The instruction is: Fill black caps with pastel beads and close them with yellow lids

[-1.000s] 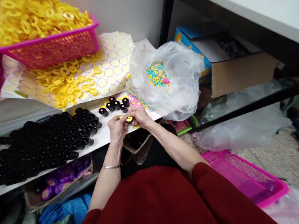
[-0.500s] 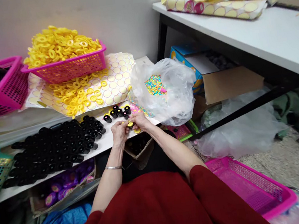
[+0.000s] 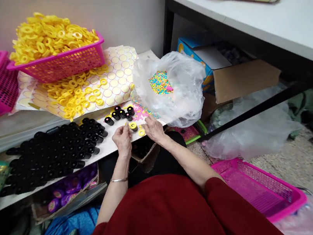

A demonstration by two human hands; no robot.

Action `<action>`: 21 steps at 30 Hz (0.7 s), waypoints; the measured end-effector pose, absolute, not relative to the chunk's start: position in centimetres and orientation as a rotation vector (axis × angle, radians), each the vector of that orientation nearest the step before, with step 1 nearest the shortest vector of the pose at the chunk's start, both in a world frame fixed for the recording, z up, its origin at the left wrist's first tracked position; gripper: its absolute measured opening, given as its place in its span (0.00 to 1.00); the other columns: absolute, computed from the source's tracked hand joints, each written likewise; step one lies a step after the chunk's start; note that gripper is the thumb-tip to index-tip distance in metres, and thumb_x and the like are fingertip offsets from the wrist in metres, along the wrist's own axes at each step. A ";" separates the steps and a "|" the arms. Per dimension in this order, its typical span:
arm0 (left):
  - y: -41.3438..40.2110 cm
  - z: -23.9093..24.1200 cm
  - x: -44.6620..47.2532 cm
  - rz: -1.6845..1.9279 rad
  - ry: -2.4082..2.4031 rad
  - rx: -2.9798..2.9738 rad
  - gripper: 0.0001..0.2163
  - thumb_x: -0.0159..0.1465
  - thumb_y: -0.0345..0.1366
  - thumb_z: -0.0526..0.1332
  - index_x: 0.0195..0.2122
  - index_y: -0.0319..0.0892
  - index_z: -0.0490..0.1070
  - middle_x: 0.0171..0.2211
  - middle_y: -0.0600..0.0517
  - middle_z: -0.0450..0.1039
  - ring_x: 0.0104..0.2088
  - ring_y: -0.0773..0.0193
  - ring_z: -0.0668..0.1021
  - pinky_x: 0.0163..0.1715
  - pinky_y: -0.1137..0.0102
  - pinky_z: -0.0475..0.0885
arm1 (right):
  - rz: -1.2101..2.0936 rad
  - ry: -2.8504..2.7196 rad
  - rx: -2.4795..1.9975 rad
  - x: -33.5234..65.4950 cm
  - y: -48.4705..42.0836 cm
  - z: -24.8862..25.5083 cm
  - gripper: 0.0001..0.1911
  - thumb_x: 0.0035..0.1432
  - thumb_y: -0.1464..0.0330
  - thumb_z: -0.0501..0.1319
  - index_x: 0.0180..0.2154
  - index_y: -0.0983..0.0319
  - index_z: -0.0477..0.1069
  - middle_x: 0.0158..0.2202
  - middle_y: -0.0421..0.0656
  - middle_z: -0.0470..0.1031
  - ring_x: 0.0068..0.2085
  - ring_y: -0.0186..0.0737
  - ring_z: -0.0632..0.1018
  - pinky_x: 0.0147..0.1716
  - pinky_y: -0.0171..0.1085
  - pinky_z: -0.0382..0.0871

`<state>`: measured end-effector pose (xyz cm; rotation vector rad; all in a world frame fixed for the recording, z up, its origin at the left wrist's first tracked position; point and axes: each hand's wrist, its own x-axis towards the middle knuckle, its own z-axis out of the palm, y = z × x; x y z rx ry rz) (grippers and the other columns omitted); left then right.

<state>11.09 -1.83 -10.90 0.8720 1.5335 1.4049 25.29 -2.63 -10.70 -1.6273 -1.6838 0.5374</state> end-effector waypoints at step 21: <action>-5.1 -9.5 10.0 1.330 1.185 2.069 0.10 0.49 0.30 0.64 0.34 0.45 0.75 0.28 0.54 0.74 0.38 0.60 0.72 0.44 0.62 0.69 | 2.045 -0.910 -1.162 24.6 -1.6 -6.2 0.18 0.48 0.57 0.68 0.24 0.65 0.67 0.19 0.38 0.69 0.23 0.31 0.70 0.22 0.31 0.66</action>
